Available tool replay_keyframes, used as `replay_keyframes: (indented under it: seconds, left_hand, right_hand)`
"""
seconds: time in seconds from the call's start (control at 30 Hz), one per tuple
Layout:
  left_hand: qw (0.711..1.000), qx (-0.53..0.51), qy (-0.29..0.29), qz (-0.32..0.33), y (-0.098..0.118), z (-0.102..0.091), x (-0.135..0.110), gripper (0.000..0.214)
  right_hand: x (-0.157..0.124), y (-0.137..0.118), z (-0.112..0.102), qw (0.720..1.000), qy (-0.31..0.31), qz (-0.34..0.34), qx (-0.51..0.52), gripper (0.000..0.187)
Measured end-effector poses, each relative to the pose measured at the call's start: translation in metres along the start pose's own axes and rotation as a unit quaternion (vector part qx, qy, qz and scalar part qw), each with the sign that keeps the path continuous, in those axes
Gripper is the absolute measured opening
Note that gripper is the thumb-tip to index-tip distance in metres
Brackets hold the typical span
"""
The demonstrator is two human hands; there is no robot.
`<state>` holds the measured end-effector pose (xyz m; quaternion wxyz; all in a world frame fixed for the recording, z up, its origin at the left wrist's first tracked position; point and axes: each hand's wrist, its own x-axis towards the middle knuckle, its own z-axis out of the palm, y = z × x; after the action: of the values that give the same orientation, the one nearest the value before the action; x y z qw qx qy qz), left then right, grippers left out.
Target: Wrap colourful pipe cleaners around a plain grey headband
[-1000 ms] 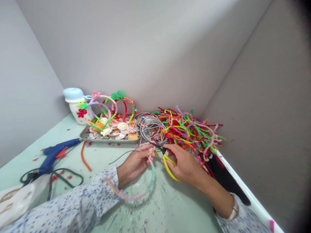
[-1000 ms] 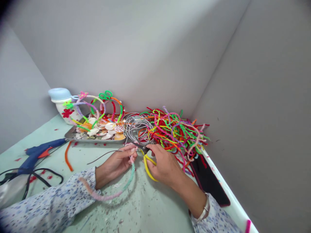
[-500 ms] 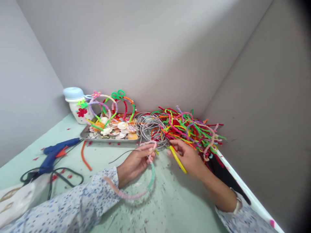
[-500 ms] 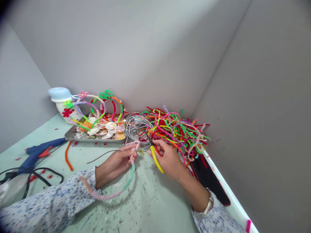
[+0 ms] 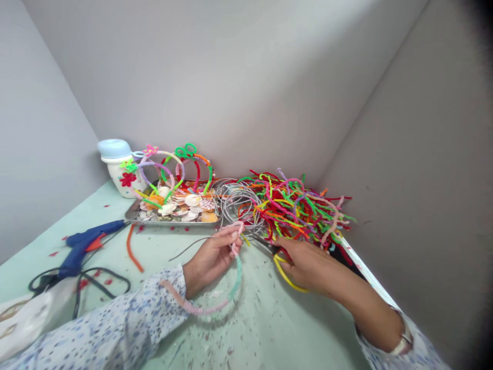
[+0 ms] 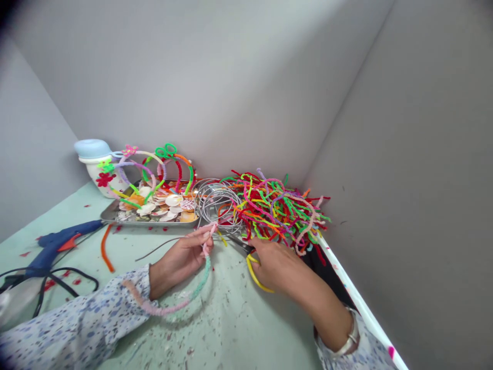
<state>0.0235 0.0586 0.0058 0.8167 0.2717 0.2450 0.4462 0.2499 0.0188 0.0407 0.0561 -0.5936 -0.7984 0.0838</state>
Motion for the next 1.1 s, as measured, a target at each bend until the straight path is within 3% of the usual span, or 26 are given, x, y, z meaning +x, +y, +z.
replay_keyframes:
  seconds: [0.3, 0.67, 0.8, 0.9, 1.1]
  left_hand:
    - [0.999, 0.046, -0.008, 0.008, -0.002, 0.002, -0.002, 0.027]
    - [0.988, 0.15, 0.014, 0.025, -0.01, 0.006, -0.004, 0.027]
    - [0.975, 0.215, 0.021, 0.053, -0.015, 0.0, -0.002, 0.027]
    - [0.962, 0.264, 0.016, 0.066, -0.018, -0.002, -0.002, 0.027]
    - [0.955, 0.285, -0.001, 0.081, -0.018, 0.001, -0.004, 0.025]
  right_hand:
    - [0.001, -0.01, 0.003, 0.997, -0.006, 0.001, -0.078, 0.026]
    - [0.005, -0.01, 0.007, 0.999, 0.004, 0.008, -0.051, 0.035]
    - [0.011, -0.017, 0.007, 0.995, 0.099, -0.021, 0.028, 0.02]
    - [0.017, -0.021, 0.014, 0.971, 0.177, -0.055, 0.151, 0.017]
    - [0.021, -0.027, 0.027, 0.946, 0.201, -0.074, 0.242, 0.011]
